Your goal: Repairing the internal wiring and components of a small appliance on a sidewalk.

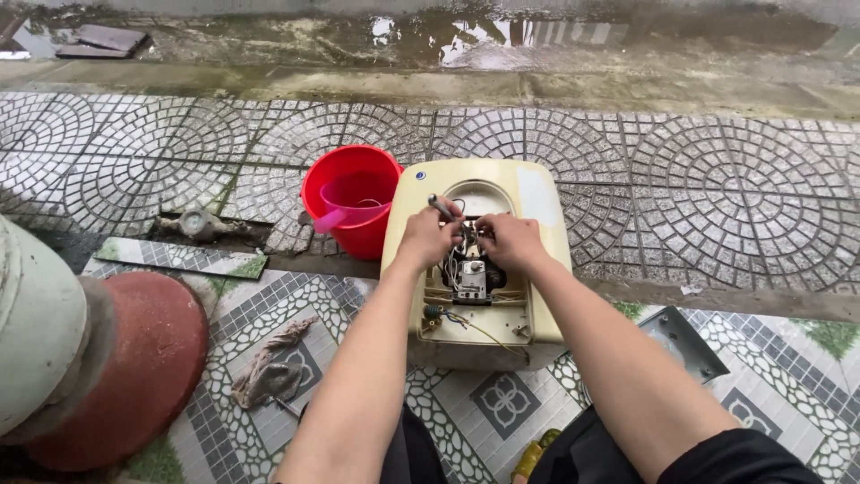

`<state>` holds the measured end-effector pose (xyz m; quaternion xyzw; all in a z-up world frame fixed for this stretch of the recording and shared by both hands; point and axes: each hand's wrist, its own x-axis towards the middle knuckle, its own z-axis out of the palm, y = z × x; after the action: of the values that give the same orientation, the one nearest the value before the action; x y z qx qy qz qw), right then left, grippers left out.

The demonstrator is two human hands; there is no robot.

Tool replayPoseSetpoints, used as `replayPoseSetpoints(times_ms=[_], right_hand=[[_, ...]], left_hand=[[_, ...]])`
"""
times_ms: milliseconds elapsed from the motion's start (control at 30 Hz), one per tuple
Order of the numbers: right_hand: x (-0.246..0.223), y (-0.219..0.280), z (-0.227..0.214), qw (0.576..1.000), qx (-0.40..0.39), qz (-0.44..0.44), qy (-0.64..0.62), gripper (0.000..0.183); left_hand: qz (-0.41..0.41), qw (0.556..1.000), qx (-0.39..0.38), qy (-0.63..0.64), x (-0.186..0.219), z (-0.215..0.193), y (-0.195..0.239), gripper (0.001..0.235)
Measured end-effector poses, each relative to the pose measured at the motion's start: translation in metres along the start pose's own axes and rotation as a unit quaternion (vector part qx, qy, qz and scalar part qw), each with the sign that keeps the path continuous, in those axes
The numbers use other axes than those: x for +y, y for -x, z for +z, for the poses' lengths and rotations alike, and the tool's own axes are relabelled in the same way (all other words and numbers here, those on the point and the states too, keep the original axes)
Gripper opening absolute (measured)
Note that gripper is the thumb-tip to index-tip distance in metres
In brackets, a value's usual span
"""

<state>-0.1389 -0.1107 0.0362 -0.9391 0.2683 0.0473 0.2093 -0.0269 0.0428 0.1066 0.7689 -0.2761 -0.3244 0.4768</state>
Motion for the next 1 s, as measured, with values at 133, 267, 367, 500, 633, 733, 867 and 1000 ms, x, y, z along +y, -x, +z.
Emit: replayPoseSetpoints(times_ms=[133, 267, 367, 500, 633, 733, 867, 1000], right_hand=[[0.000, 0.001, 0.001, 1.000, 0.006, -0.001, 0.005, 0.037], [-0.001, 0.001, 0.004, 1.000, 0.022, 0.003, 0.010, 0.035], [-0.005, 0.001, 0.002, 1.000, 0.025, 0.014, 0.005, 0.035], [-0.008, 0.001, -0.002, 1.000, 0.020, 0.022, 0.002, 0.036], [-0.003, -0.001, 0.002, 1.000, 0.026, 0.016, 0.000, 0.037], [-0.009, 0.007, -0.005, 1.000, 0.030, 0.000, 0.001, 0.035], [-0.010, 0.008, -0.007, 0.999, 0.037, -0.008, 0.006, 0.028], [-0.009, 0.007, -0.007, 0.999, 0.030, -0.013, 0.014, 0.025]], left_hand=[[0.006, 0.999, -0.016, -0.046, -0.014, 0.010, -0.020, 0.017], [0.050, 0.973, -0.040, -0.221, -0.018, 0.018, -0.029, 0.014], [0.058, 0.961, -0.055, -0.266, -0.009, 0.025, -0.029, 0.021], [0.050, 0.948, -0.089, -0.302, -0.003, 0.028, -0.038, 0.030], [0.031, 0.949, -0.084, -0.301, 0.006, 0.022, -0.032, 0.038], [0.022, 0.956, -0.077, -0.281, 0.017, 0.016, -0.019, 0.026], [0.007, 0.955, -0.074, -0.286, 0.009, 0.015, -0.024, 0.020], [0.018, 0.961, -0.078, -0.264, 0.013, 0.011, -0.019, 0.014]])
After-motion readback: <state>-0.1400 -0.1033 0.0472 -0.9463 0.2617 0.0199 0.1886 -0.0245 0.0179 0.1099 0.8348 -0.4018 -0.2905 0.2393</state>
